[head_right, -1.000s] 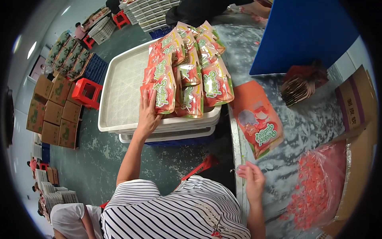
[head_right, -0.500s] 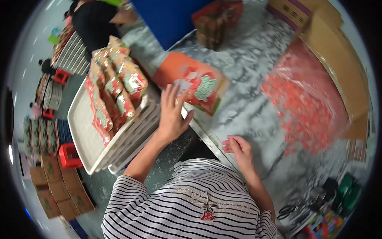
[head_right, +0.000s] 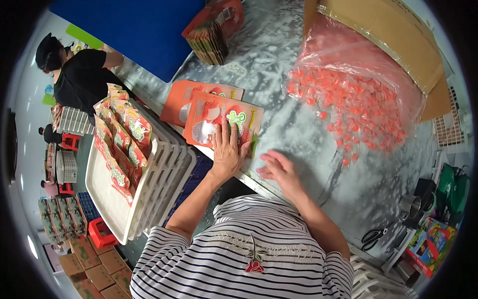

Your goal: Manually filling bags with individually wrapped candies and placing the bags into a tray.

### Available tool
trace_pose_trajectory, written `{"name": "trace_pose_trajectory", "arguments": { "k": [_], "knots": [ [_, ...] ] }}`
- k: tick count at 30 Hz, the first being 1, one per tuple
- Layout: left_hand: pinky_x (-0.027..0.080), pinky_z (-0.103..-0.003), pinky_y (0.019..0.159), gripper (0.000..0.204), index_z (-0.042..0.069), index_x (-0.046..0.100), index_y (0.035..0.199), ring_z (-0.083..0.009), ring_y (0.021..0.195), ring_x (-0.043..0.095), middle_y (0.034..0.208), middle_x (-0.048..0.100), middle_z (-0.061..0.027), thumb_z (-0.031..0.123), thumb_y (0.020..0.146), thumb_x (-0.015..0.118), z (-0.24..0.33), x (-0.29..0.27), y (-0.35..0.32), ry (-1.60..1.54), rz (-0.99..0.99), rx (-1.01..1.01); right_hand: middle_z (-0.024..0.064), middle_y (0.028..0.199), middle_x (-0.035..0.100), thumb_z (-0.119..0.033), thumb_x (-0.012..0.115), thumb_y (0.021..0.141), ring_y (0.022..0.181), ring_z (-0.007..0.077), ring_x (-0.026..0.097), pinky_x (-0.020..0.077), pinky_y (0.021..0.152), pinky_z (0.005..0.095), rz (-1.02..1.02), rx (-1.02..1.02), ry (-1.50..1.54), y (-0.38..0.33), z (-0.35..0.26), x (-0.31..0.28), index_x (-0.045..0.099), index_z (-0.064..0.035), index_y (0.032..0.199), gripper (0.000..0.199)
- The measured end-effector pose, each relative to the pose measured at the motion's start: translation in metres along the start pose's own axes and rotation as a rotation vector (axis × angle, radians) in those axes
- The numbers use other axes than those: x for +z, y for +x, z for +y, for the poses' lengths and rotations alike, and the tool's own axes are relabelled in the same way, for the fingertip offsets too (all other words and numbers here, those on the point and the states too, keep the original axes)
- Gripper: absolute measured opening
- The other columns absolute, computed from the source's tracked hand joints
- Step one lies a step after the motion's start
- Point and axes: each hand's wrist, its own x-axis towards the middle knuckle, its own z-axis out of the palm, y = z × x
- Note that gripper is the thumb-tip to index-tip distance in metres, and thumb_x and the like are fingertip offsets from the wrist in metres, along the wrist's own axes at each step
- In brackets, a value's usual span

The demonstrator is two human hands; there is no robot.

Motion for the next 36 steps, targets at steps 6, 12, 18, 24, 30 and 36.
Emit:
{"name": "trace_pose_trajectory", "arguments": {
  "k": [6, 12, 18, 24, 30, 36],
  "knots": [
    [0.019, -0.054, 0.113, 0.061, -0.009, 0.031, 0.141, -0.0487, 0.139, 0.019, 0.149, 0.024, -0.0314, 0.031, 0.098, 0.047, 0.002, -0.005, -0.003, -0.184, -0.038, -0.024, 0.0138, 0.113, 0.057, -0.021, 0.059, 0.095, 0.087, 0.0231, 0.065, 0.0546, 0.073, 0.0347, -0.035, 0.106, 0.284, 0.042, -0.013, 0.017, 0.032, 0.0040, 0.139, 0.058],
    [0.016, -0.052, 0.114, 0.059, -0.008, 0.032, 0.142, -0.0447, 0.142, 0.016, 0.152, 0.021, -0.0268, 0.036, 0.102, 0.030, -0.004, -0.007, -0.006, -0.187, -0.088, -0.018, 0.0010, 0.079, 0.062, -0.027, 0.065, 0.091, 0.058, 0.0096, 0.057, 0.0465, 0.053, 0.0268, -0.078, 0.120, 0.359, 0.071, -0.009, 0.014, 0.063, -0.0045, 0.097, 0.023],
    [0.016, -0.056, 0.113, 0.055, -0.002, 0.037, 0.142, -0.0430, 0.143, 0.014, 0.154, 0.020, -0.0230, 0.035, 0.101, 0.030, -0.004, -0.003, -0.010, -0.189, -0.074, -0.020, 0.0012, 0.074, 0.058, -0.024, 0.062, 0.094, 0.051, 0.0073, 0.048, 0.0396, 0.046, 0.0239, 0.111, -0.162, -0.048, 0.054, -0.014, 0.042, 0.061, 0.0006, 0.103, 0.027],
    [0.018, -0.054, 0.113, 0.055, -0.003, 0.037, 0.142, -0.0441, 0.141, 0.017, 0.151, 0.024, -0.0252, 0.034, 0.101, 0.034, -0.001, -0.009, -0.008, -0.175, -0.088, -0.018, 0.0025, 0.065, 0.058, -0.025, 0.061, 0.094, 0.051, 0.0075, 0.050, 0.0407, 0.045, 0.0248, 0.099, -0.143, -0.208, 0.063, -0.004, 0.039, 0.063, 0.0023, 0.090, 0.028],
    [0.034, -0.052, 0.105, 0.054, -0.010, 0.043, 0.131, -0.0490, 0.124, 0.040, 0.135, 0.044, -0.0306, 0.017, 0.088, 0.062, 0.019, -0.056, -0.012, -0.261, 0.138, 0.271, 0.0072, 0.059, 0.056, -0.018, 0.062, 0.089, 0.055, 0.0091, 0.048, 0.0395, 0.050, 0.0284, -0.042, -0.289, -0.616, 0.024, -0.035, 0.014, 0.060, 0.0044, 0.076, 0.025],
    [0.042, -0.046, 0.101, 0.062, -0.001, 0.052, 0.128, -0.0395, 0.120, 0.046, 0.140, 0.044, -0.0194, 0.009, 0.069, 0.067, 0.054, -0.085, -0.013, -0.272, -0.046, 0.707, 0.0014, 0.058, 0.054, -0.019, 0.071, 0.085, 0.058, 0.0048, 0.046, 0.0382, 0.049, 0.0260, -0.105, -0.204, -0.405, -0.023, -0.042, -0.011, 0.059, 0.0011, 0.072, 0.027]
  ]
}}
